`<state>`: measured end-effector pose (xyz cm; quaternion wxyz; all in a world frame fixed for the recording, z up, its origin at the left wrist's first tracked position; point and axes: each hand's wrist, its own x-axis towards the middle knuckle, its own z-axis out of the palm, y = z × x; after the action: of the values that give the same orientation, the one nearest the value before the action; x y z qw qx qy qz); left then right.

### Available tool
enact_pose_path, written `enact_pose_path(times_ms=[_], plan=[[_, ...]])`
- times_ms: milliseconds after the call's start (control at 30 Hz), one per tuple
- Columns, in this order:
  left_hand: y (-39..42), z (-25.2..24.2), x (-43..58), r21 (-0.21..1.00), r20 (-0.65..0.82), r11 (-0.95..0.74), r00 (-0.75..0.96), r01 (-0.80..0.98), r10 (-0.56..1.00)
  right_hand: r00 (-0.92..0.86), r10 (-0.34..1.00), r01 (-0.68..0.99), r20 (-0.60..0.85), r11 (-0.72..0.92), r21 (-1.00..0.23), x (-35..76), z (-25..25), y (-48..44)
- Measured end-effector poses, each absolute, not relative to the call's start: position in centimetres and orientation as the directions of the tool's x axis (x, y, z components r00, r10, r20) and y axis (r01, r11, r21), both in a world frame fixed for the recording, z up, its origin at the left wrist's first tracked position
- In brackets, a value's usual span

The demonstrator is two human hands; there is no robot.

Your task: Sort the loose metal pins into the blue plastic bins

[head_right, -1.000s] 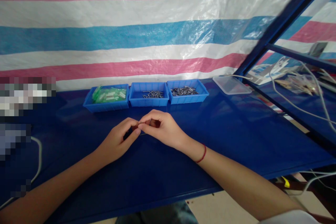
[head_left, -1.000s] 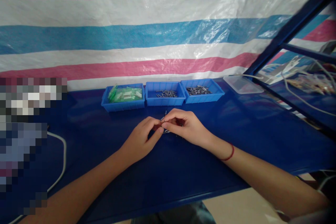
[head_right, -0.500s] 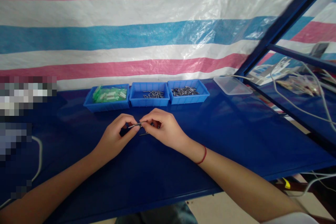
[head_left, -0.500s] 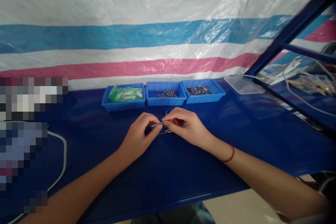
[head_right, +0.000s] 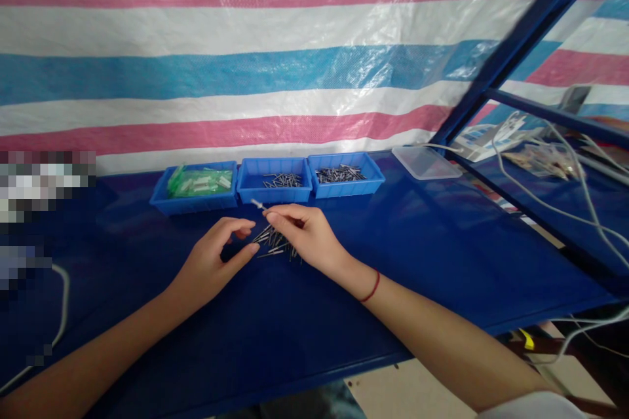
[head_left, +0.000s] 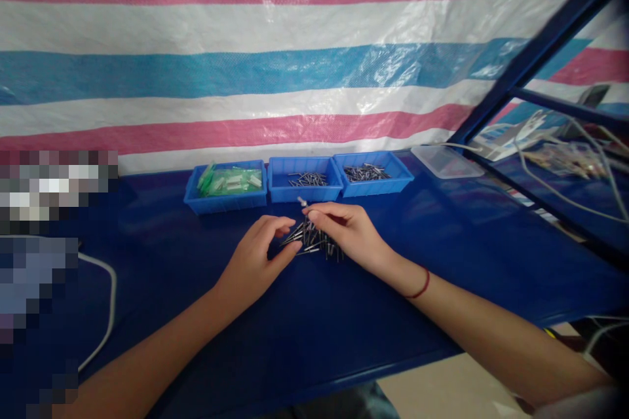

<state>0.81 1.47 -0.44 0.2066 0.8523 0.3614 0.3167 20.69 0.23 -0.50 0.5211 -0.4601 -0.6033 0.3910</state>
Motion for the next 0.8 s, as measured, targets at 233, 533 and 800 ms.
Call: enact_pose_path(times_ms=[233, 533, 800], plan=[[2.4, -1.0, 0.3, 0.320, 0.333, -0.755, 0.678, 0.572, 0.655, 0.325, 0.939, -0.465, -0.112, 0.055, -0.884, 23.9, 0.0, 2.9], [2.7, -0.8, 0.4, 0.250, 0.232, -0.729, 0.691, 0.638, 0.684, 0.207, 0.970, -0.436, -0.128, -0.026, -0.900, 23.2, 0.1, 2.2], [2.6, -0.4, 0.5, 0.087, 0.232, -0.748, 0.717, 0.658, 0.657, -0.039, 0.974, 0.254, 0.221, 0.224, -0.941, 21.9, -0.1, 1.1]])
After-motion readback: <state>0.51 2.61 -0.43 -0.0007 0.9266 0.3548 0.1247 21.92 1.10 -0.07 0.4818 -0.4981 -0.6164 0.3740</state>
